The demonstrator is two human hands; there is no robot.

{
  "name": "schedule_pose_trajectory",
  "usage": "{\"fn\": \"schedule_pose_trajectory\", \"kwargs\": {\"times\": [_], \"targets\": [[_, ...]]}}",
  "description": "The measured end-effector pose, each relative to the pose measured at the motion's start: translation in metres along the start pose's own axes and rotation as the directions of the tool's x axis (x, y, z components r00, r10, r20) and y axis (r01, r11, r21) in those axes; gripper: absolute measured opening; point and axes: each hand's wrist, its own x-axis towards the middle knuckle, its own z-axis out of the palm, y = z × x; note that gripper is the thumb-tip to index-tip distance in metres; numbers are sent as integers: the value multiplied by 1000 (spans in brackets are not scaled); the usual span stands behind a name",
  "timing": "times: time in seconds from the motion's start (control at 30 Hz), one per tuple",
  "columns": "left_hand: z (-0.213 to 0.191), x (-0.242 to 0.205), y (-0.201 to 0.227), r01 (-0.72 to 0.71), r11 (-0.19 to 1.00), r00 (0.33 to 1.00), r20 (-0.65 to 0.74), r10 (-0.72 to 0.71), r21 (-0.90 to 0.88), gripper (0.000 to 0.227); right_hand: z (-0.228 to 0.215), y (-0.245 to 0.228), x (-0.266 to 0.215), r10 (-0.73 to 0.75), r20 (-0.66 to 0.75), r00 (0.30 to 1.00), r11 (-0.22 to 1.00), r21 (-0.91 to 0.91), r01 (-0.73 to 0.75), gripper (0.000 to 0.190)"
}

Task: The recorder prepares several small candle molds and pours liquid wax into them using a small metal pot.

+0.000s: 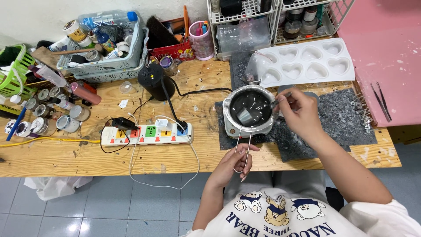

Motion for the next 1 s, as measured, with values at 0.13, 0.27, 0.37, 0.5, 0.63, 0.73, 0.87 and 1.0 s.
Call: {"fn": "schedule_pose_trajectory", "kwargs": {"times": [0.13,0.27,0.37,0.5,0.63,0.73,0.87,1.0], "targets": [[2,-1,2,6,1000,1000,-7,-6,-7,44,-1,5,-1,62,-1,998,993,99,-62,13],[3,-1,2,-4,1000,1000,-6,4,-19,45,-2,13,-3,114,-32,993,984,143,-108,12],[3,-1,3,-5,1000,1000,-8,5,-24,44,-5,18,-3,94,-67,993,979,186,-80,12],[2,-1,3,1,1000,1000,-15,-1,-15,41,-12,13,-2,75,-134,988,988,145,-55,13],[4,-2,5,22,1000,999,-30,-23,-18,41,-16,-4,-3,-80,-191,978,992,79,96,11],[3,-2,5,12,1000,1000,-22,-12,-7,41,-19,-23,-2,-375,-120,919,893,-314,323,6],[4,0,5,18,1000,999,-43,-18,-3,41,-21,-41,-1,-494,145,857,713,-496,495,16],[5,-1,8,35,999,998,-62,-34,15,41,-20,-45,-1,-595,257,761,569,-534,625,24]]}}
